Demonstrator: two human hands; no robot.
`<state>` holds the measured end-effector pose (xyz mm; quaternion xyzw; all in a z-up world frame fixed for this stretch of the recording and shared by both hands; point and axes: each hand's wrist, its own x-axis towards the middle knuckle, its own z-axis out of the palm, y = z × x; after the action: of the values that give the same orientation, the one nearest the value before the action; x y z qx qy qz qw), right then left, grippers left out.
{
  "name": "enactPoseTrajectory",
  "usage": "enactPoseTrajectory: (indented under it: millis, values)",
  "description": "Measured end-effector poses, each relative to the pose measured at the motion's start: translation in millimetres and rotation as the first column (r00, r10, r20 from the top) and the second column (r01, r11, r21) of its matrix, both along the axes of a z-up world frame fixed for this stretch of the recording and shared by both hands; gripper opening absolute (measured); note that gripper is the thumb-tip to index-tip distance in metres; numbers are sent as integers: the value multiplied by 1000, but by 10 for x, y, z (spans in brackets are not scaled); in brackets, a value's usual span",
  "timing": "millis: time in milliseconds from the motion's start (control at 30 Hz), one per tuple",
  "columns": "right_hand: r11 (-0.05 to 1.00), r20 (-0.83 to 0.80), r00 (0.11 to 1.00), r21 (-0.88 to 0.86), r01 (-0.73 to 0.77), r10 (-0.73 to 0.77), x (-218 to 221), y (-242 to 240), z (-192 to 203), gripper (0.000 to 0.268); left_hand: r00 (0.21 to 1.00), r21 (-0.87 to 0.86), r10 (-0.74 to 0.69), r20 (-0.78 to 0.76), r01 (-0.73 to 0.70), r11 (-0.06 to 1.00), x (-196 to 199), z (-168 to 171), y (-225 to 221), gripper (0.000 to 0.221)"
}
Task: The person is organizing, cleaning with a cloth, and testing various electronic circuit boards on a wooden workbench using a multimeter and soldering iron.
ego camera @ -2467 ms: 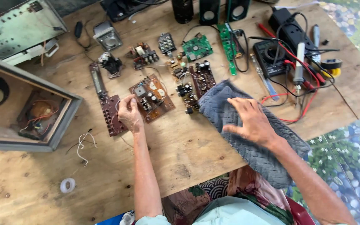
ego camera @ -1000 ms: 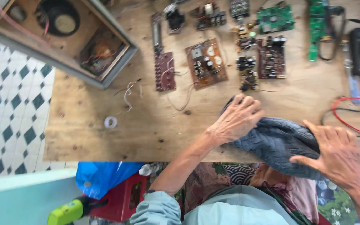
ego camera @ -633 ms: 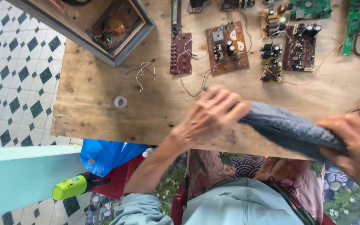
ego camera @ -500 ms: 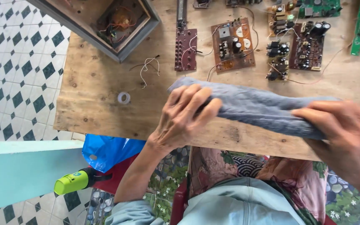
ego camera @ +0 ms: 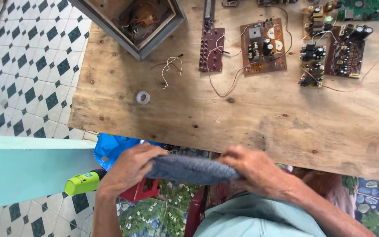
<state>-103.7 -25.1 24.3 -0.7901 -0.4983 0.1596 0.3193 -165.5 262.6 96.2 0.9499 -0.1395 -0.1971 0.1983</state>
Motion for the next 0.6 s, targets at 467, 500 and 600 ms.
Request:
enactPoseTrajectory:
  millis: [467,500,600]
  values:
    - [963,596,780,-40,268,-192,137,-447,-277,77,985,88,-44,166,30,996,188,-611,-200,38]
    - [951,546,799,-17,310,-250,129,-494,-279,70,948,8,-1,318,-2,1000,170,-598,-214,33]
    - [935,451,830,27,355,-328,74,-543,-224,56,875,-89,70,478,-31,996,135,-705,-313,32]
